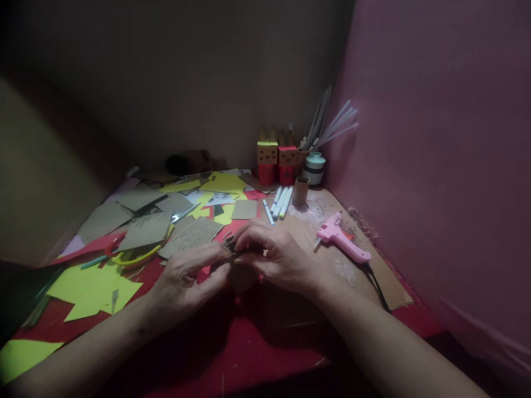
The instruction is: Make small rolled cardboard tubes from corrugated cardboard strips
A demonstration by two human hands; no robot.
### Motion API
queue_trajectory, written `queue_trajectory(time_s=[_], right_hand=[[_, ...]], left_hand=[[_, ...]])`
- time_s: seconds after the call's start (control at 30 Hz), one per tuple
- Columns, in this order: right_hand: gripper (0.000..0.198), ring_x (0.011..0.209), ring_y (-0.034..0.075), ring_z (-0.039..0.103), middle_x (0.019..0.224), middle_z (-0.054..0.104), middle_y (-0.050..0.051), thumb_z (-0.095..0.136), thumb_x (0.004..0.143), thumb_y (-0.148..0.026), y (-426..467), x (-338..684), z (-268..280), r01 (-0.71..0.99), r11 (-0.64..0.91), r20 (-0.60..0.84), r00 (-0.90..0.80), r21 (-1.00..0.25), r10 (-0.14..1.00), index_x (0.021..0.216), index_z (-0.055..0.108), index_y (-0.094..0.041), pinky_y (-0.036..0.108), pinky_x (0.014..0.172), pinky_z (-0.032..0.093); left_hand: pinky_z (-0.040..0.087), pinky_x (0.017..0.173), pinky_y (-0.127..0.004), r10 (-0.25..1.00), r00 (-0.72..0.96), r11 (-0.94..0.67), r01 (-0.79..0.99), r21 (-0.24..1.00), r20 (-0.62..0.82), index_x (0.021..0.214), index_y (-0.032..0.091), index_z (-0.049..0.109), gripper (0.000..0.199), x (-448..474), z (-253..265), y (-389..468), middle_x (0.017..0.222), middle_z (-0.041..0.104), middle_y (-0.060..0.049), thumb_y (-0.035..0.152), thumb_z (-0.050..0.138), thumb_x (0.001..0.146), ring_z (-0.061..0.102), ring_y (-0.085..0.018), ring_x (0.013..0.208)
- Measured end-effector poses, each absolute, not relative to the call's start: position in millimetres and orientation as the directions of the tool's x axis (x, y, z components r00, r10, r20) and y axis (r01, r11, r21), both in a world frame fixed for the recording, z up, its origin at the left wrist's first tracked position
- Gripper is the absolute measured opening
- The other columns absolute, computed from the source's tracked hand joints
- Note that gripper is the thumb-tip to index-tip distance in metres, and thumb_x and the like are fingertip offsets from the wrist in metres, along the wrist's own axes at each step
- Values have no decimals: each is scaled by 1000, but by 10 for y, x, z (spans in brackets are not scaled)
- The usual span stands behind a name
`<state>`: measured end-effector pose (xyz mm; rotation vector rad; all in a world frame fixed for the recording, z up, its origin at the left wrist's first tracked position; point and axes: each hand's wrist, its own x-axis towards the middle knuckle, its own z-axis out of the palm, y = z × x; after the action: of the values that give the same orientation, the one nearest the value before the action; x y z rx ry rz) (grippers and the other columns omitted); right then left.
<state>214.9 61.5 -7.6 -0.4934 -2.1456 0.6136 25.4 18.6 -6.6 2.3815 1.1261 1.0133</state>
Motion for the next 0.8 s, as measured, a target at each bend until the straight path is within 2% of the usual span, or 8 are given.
queue_trajectory(time_s=[0.17, 0.33, 0.5, 0.57, 0.8], right_hand=[[9, 81, 14, 60, 88, 62, 3, 63, 82, -16, 617, 2143, -112, 134, 800, 638, -532, -585, 557, 82, 55, -19, 28, 71, 50], [7, 80, 13, 57, 88, 59, 2, 65, 81, -15, 610, 2176, -76, 139, 821, 630, -574, -553, 522, 80, 59, -19, 28, 71, 50], [9, 78, 12, 54, 86, 52, 1, 62, 82, -11, 578, 2188, -31, 161, 730, 491, -643, -664, 588, 80, 61, -20, 26, 69, 50], [10, 78, 12, 54, 83, 51, 0, 61, 82, -11, 578, 2182, -23, 145, 718, 483, -649, -680, 588, 76, 61, -19, 25, 69, 50], [9, 76, 12, 56, 83, 56, 1, 64, 80, -10, 581, 2175, -1, 146, 760, 522, -645, -633, 559, 78, 62, -18, 25, 69, 50]], left_hand=[[36, 55, -23, 779, 397, -625, 554, 549, 485, 66, 19, 57, 18, 277, -78, 178, 60, 53, 1, 12, 48, 80, 46, -11, 54], [37, 55, -24, 765, 419, -643, 551, 532, 489, 69, 19, 58, 15, 289, -82, 167, 62, 55, 0, 14, 49, 80, 49, -12, 56], [34, 52, -24, 760, 454, -650, 541, 534, 464, 64, 20, 54, 18, 285, -58, 191, 58, 51, 2, 11, 50, 79, 46, -12, 53], [35, 53, -23, 750, 476, -662, 535, 526, 460, 63, 19, 53, 19, 280, -46, 199, 59, 51, 2, 11, 49, 80, 46, -11, 54], [34, 53, -23, 747, 475, -664, 505, 552, 464, 63, 20, 55, 20, 264, -28, 199, 58, 51, 2, 10, 49, 79, 44, -11, 52]])
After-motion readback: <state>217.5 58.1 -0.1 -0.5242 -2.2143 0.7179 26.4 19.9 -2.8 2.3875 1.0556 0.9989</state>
